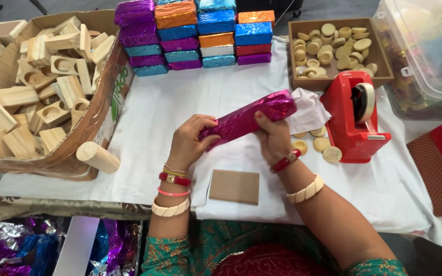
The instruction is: The person wraps a small rectangular box with shiny pink foil paper. They fold the paper around the box, use a tape dispenser to secure the seams, and then use scissors to trim the excess foil from the ends.
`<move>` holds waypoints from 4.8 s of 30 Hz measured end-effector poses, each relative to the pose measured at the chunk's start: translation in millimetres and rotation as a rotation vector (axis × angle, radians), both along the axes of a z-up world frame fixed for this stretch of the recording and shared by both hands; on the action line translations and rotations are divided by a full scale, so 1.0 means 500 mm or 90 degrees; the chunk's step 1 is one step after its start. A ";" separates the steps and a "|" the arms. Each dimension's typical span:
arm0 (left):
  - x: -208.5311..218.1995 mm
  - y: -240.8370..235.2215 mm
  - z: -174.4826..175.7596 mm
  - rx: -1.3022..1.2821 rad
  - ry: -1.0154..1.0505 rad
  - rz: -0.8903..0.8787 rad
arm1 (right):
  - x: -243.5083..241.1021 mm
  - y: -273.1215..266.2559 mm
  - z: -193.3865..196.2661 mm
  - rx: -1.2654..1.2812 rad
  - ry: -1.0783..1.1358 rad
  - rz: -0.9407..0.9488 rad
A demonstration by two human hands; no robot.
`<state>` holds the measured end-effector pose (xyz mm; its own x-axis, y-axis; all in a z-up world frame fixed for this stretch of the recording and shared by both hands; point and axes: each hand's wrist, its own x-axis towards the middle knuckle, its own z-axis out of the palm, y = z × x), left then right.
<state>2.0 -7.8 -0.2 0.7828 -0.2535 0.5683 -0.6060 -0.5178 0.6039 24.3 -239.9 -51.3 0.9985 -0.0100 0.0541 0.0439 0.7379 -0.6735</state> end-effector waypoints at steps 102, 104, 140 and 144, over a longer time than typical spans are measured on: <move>-0.001 -0.017 -0.028 -0.202 0.375 -0.302 | -0.031 -0.042 0.097 0.012 -0.309 0.293; 0.007 -0.022 -0.034 -0.203 0.396 -0.321 | -0.038 -0.044 0.089 -0.007 -0.300 0.284; 0.020 0.022 -0.061 0.087 0.040 0.105 | -0.159 -0.512 0.119 -0.874 -0.010 -0.085; -0.012 -0.017 -0.037 0.163 0.032 0.021 | -0.139 -0.532 0.115 -0.730 0.146 -0.098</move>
